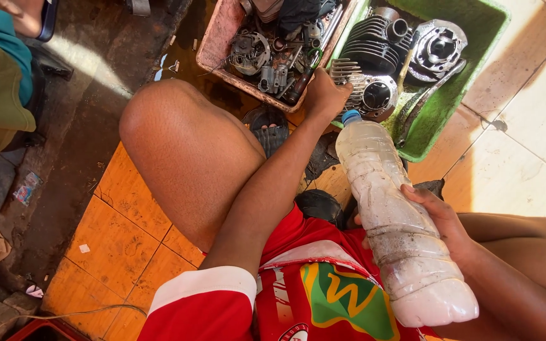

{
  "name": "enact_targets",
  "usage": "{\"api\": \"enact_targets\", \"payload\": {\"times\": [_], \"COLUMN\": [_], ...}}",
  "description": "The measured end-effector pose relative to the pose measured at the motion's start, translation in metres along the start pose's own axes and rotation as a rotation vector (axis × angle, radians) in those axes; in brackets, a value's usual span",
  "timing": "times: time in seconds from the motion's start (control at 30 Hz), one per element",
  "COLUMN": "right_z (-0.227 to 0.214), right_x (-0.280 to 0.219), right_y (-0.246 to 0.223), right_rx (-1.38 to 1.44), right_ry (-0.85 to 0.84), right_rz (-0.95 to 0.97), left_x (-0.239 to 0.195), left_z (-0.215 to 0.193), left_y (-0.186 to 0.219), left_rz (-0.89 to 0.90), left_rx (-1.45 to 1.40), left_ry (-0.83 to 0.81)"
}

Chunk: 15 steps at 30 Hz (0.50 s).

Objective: Cleaning motorcycle engine cylinder components using a brush and solvent to remove grime and oil.

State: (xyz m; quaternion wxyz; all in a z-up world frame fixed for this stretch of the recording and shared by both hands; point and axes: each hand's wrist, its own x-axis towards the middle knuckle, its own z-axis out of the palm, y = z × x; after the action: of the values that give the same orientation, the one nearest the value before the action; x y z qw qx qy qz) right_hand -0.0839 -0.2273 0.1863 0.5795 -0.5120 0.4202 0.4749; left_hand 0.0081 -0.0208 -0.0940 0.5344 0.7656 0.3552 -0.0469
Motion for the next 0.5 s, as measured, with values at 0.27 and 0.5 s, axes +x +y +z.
{"api": "enact_targets", "payload": {"times": [0.27,0.5], "right_z": [-0.061,-0.068], "right_x": [0.051,0.052], "right_y": [-0.009,-0.009], "right_rx": [-0.147,-0.304], "right_ry": [-0.480,0.164], "right_rz": [-0.062,-0.234], "left_x": [-0.021,-0.050], "left_z": [0.020,0.022], "left_y": [0.009,0.004], "left_rz": [0.275,0.697], "left_rx": [0.205,0.461], "left_ry": [0.146,0.214]}}
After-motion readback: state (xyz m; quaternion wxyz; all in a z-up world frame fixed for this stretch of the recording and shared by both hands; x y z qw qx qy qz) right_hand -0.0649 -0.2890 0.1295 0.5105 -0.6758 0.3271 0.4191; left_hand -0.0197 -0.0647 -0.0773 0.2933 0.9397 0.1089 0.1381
